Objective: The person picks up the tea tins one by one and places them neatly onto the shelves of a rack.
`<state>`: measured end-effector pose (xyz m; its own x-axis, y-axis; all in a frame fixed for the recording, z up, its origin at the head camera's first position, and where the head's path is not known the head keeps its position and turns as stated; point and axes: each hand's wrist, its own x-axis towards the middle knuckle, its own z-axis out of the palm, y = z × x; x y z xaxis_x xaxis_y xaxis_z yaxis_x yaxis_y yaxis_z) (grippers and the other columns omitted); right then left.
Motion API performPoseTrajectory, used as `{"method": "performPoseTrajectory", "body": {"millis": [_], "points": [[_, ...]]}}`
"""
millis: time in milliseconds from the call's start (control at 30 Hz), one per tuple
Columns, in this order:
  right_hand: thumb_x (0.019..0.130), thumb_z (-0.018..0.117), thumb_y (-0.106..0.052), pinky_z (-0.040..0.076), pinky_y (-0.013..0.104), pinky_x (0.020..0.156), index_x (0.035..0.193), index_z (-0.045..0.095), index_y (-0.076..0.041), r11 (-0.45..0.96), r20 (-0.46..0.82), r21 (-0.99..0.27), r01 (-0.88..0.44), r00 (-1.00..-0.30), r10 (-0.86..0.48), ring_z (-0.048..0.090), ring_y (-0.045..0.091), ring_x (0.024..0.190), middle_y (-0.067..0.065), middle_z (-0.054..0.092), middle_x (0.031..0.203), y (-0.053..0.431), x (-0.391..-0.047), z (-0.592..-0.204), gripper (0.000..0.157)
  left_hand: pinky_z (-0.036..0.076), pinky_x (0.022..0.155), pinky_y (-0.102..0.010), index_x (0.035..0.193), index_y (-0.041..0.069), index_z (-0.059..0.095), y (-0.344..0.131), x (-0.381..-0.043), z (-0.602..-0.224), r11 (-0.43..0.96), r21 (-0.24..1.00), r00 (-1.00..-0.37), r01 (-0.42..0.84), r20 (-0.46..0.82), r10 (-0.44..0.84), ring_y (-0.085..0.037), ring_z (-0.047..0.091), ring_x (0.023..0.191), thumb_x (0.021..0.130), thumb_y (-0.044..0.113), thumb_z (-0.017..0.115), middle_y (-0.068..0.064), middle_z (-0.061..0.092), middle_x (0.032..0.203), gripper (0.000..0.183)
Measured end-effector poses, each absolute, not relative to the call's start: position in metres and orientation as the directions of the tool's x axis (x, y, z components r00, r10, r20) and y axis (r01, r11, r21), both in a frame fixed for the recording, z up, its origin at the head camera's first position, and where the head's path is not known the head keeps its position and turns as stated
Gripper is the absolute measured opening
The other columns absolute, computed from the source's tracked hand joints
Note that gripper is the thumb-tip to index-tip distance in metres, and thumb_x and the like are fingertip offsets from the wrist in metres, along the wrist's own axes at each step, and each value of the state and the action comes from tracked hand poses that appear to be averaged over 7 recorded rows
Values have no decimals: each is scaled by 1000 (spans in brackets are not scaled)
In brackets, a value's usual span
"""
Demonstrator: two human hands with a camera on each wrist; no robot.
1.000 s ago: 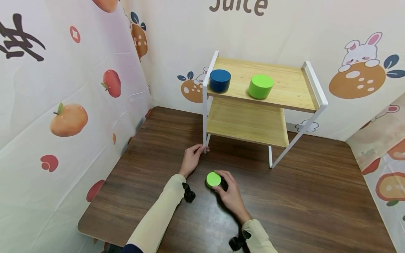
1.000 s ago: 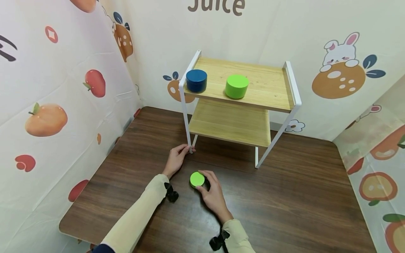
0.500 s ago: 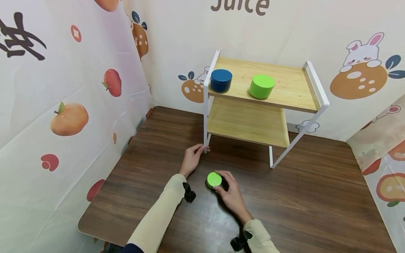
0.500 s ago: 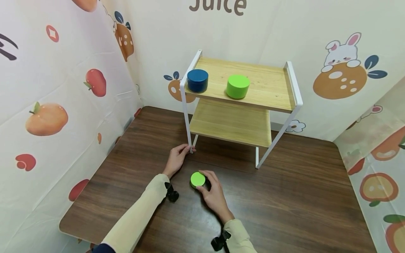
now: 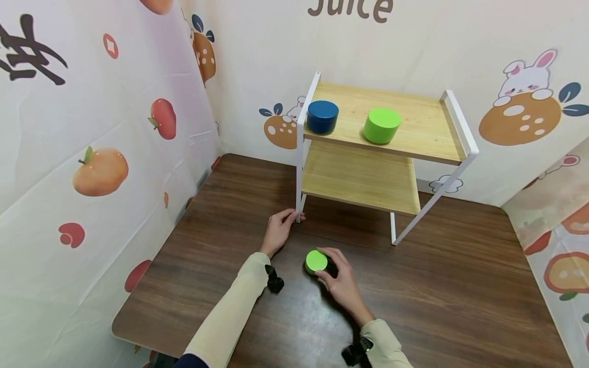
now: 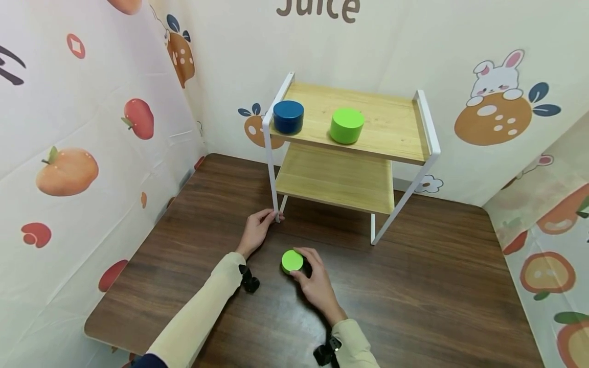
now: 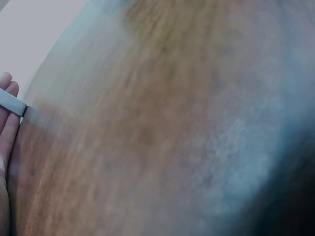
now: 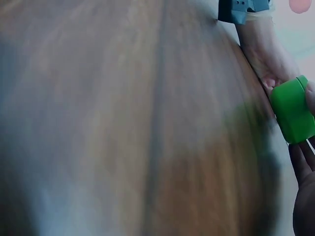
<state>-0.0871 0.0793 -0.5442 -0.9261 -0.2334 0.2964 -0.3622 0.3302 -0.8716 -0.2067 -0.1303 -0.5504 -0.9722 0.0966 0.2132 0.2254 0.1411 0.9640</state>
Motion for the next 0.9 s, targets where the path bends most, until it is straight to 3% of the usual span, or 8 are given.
{"method": "performPoseTrajectory", "body": {"millis": [233,433,600,733,900], "points": [[78,77,3,42,42,100,129,58,-1,338,322,-865,-371,-927,-192,55,32,119,15,57,126,87,-84,-516,54,51,93,-47,112,-5,68,-130,-195,-524,140,965,-972,220,204,120,-29,67,104,102,19,50,-19,72,103,31],[79,76,4,45,34,97,128,58,2,404,345,-821,-403,-915,-211,55,36,116,21,57,124,95,-82,-482,52,52,93,-44,112,-3,68,-133,-191,-516,150,962,-967,230,209,146,-30,66,105,102,17,50,-19,71,104,29],[80,73,8,48,29,98,129,55,5,357,365,-830,-429,-901,-234,55,38,117,23,55,126,108,-91,-480,52,51,94,-47,114,-6,66,-133,-193,-520,115,967,-964,229,209,168,-33,65,107,103,17,49,-22,70,107,31],[82,73,4,46,22,100,133,54,0,340,355,-840,-423,-902,-245,54,32,121,17,53,130,122,-101,-490,55,50,95,-49,115,-6,66,-132,-201,-537,94,969,-966,228,213,143,-33,65,107,102,19,49,-21,70,107,32],[85,74,-5,44,18,101,136,53,-8,375,334,-831,-411,-908,-255,53,22,123,6,52,131,135,-109,-491,56,52,93,-43,113,-1,69,-132,-207,-553,106,964,-966,243,232,112,-24,67,104,101,27,51,-13,73,104,35]]}}
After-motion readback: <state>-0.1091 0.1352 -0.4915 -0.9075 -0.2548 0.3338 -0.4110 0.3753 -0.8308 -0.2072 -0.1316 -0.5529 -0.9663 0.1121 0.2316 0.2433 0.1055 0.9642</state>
